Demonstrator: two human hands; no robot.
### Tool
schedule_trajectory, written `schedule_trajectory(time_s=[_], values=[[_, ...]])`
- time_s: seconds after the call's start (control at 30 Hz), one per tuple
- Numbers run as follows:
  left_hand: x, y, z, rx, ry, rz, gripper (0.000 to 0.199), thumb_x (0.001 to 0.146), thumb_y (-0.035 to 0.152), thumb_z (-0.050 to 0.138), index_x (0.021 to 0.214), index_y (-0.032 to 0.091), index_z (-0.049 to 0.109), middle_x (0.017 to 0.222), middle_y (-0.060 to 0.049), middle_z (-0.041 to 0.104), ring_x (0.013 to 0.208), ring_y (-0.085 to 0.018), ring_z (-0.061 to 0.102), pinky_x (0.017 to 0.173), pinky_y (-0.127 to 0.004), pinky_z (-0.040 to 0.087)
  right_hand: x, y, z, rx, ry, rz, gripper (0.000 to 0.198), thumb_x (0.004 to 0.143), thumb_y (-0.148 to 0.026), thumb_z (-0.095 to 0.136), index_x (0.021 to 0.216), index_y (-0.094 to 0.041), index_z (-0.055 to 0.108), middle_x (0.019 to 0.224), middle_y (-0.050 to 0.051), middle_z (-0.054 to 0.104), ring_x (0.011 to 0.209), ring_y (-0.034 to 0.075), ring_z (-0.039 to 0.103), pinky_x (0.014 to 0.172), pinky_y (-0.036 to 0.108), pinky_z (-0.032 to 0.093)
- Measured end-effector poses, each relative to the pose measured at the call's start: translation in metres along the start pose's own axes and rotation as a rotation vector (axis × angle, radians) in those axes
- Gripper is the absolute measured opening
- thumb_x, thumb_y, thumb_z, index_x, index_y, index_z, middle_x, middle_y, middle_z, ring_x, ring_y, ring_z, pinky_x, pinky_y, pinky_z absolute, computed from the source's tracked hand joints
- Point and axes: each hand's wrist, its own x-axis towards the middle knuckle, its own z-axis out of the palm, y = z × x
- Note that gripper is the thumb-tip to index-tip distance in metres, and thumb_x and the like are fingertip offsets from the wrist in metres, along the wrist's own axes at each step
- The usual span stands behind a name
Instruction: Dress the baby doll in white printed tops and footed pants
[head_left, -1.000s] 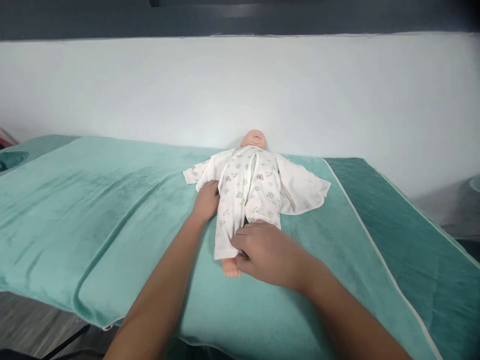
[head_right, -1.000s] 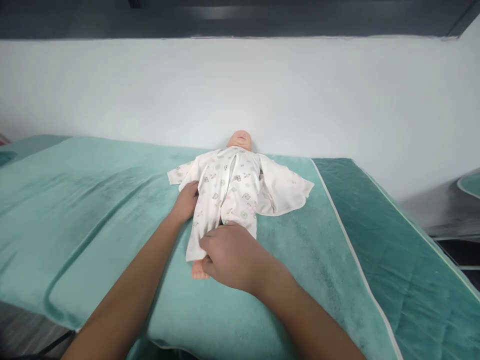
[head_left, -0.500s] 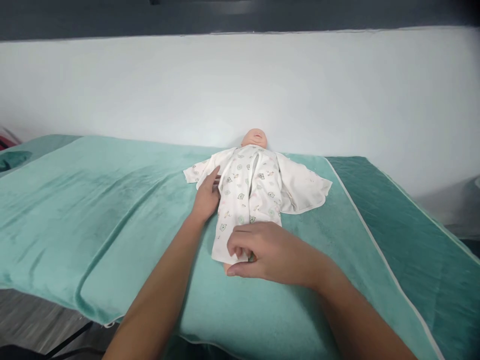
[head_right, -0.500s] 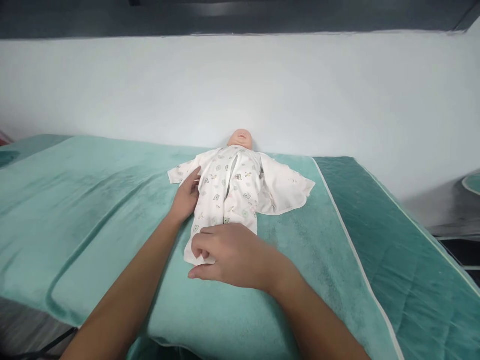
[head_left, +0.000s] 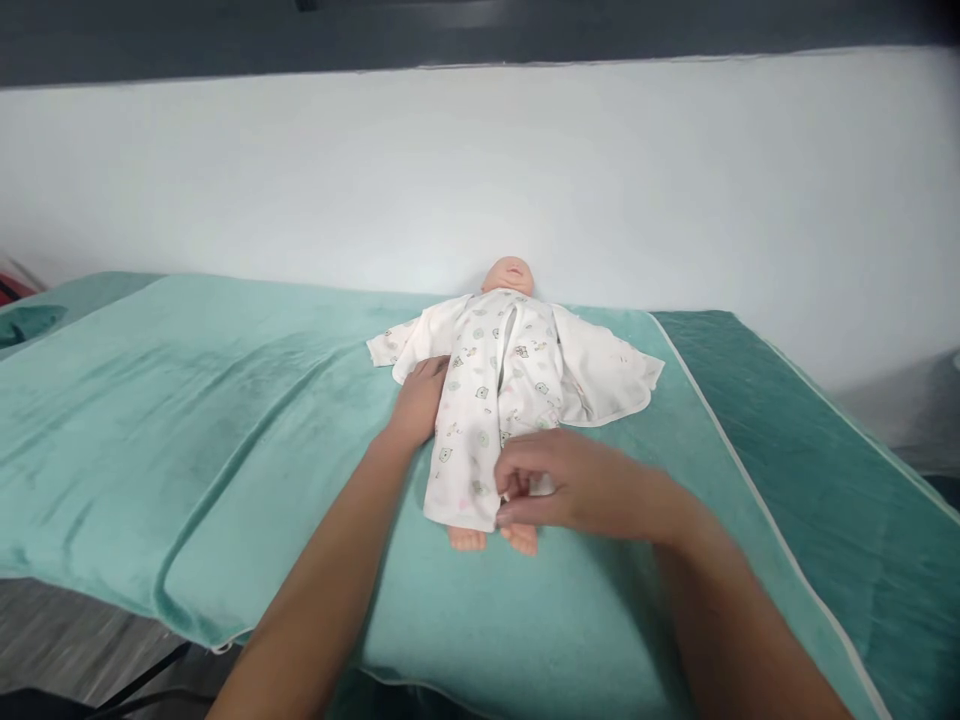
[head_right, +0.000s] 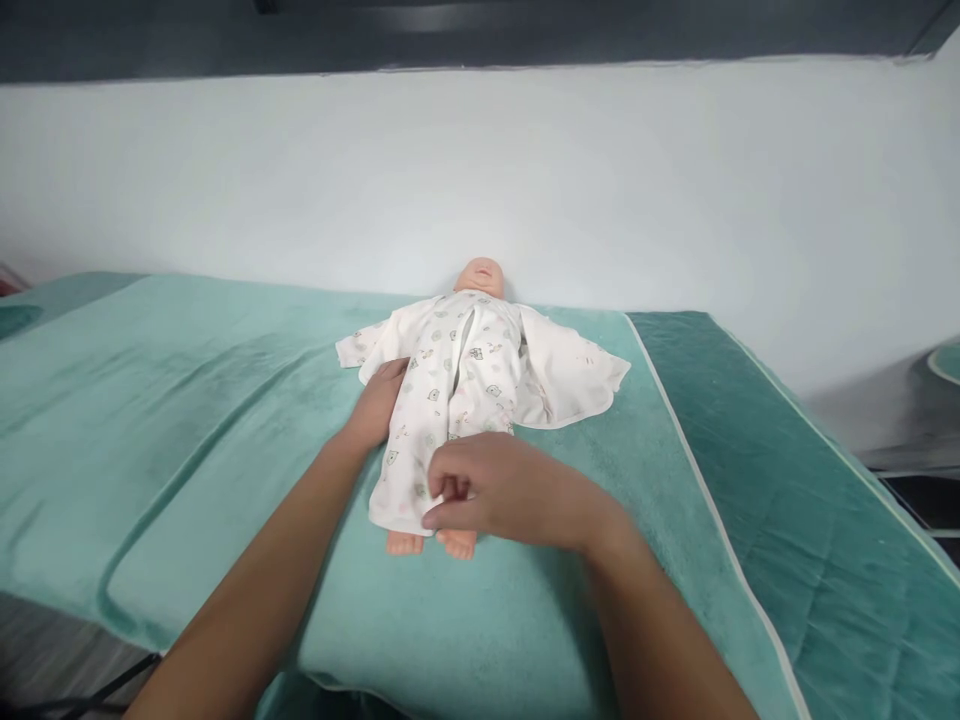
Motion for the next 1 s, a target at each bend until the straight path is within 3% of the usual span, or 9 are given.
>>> schedule_trajectory(time_s=[0.1, 0.2, 0.3, 0.43, 0.53, 0.63, 0.8, 0.9, 1.0], values=[[-0.001, 0.0, 0.0, -0.003, 0.006, -0.026, 0.042, 0.09, 0.025, 0.049, 0.129, 0.017, 0.063, 0.133, -0.012, 0.059, 0.12, -0.03, 0.051, 0.102, -0.042, 0.041, -0.016, 0.016, -0.009, -0.038, -0.037, 0.174, 0.016, 0.081, -0.037, 0.066, 0.081, -0.021, 0.063, 0.078, -0.002, 0.064, 0.073, 0.014, 0.056, 0.062, 0.026, 0.037], [0.0, -0.001, 0.0, -0.02, 0.025, -0.059, 0.039, 0.089, 0.023, 0.049, 0.123, 0.019, 0.068, 0.129, -0.011, 0.062, 0.118, -0.029, 0.052, 0.102, -0.042, 0.042, -0.026, 0.035, 0.005, -0.055, -0.013, 0.202, 0.014, 0.077, -0.03, 0.069, 0.083, -0.021, 0.061, 0.084, -0.001, 0.064, 0.075, 0.015, 0.057, 0.063, 0.027, 0.039], [0.003, -0.002, 0.0, -0.032, 0.034, -0.078, 0.038, 0.088, 0.02, 0.048, 0.119, 0.019, 0.07, 0.127, -0.011, 0.064, 0.117, -0.03, 0.053, 0.102, -0.042, 0.042, -0.027, 0.049, 0.041, -0.092, 0.203, 0.118, 0.014, 0.076, -0.019, 0.066, 0.084, -0.022, 0.055, 0.089, 0.0, 0.061, 0.079, 0.017, 0.056, 0.07, 0.03, 0.042], [0.005, -0.003, 0.001, -0.052, 0.044, -0.093, 0.038, 0.088, 0.019, 0.047, 0.117, 0.019, 0.071, 0.125, -0.011, 0.065, 0.114, -0.029, 0.054, 0.101, -0.043, 0.042, -0.023, 0.056, 0.088, -0.194, 0.619, 0.071, 0.012, 0.082, -0.012, 0.057, 0.09, -0.021, 0.054, 0.097, 0.006, 0.062, 0.092, 0.022, 0.056, 0.078, 0.035, 0.045], [0.006, -0.003, 0.002, -0.064, 0.059, -0.097, 0.038, 0.088, 0.019, 0.046, 0.117, 0.02, 0.071, 0.124, -0.01, 0.065, 0.113, -0.028, 0.054, 0.1, -0.042, 0.042, -0.021, 0.055, 0.101, -0.23, 0.751, 0.054, 0.017, 0.085, -0.009, 0.053, 0.096, -0.02, 0.055, 0.099, 0.007, 0.063, 0.095, 0.024, 0.056, 0.08, 0.038, 0.045], [0.005, -0.002, 0.001, -0.073, 0.065, -0.107, 0.038, 0.088, 0.019, 0.045, 0.116, 0.021, 0.071, 0.124, -0.009, 0.065, 0.112, -0.028, 0.054, 0.1, -0.042, 0.043, -0.024, 0.052, 0.099, -0.086, 0.798, -0.049, 0.02, 0.084, -0.004, 0.048, 0.094, -0.021, 0.054, 0.094, 0.005, 0.062, 0.09, 0.021, 0.056, 0.078, 0.035, 0.045], [0.005, -0.003, 0.001, -0.086, 0.06, -0.105, 0.039, 0.088, 0.017, 0.042, 0.114, 0.02, 0.072, 0.123, -0.009, 0.066, 0.111, -0.027, 0.056, 0.098, -0.041, 0.043, -0.032, 0.051, 0.095, 0.275, 0.716, -0.315, 0.019, 0.083, -0.005, 0.052, 0.09, -0.023, 0.053, 0.082, 0.0, 0.057, 0.077, 0.016, 0.056, 0.071, 0.031, 0.045], [0.006, -0.005, 0.002, -0.098, 0.068, -0.103, 0.039, 0.088, 0.016, 0.042, 0.113, 0.02, 0.072, 0.122, -0.009, 0.066, 0.111, -0.026, 0.056, 0.099, -0.041, 0.043, -0.033, 0.052, 0.096, 0.352, 0.736, -0.33, 0.012, 0.088, -0.011, 0.054, 0.089, -0.023, 0.054, 0.08, 0.001, 0.057, 0.075, 0.016, 0.055, 0.069, 0.031, 0.044], [0.006, -0.006, 0.003, -0.109, 0.071, -0.108, 0.039, 0.087, 0.016, 0.042, 0.111, 0.021, 0.073, 0.12, -0.009, 0.067, 0.11, -0.025, 0.057, 0.099, -0.041, 0.043, -0.03, 0.051, 0.096, 0.307, 0.792, -0.227, 0.009, 0.089, -0.015, 0.056, 0.085, -0.022, 0.053, 0.075, -0.001, 0.053, 0.071, 0.014, 0.051, 0.065, 0.029, 0.042]])
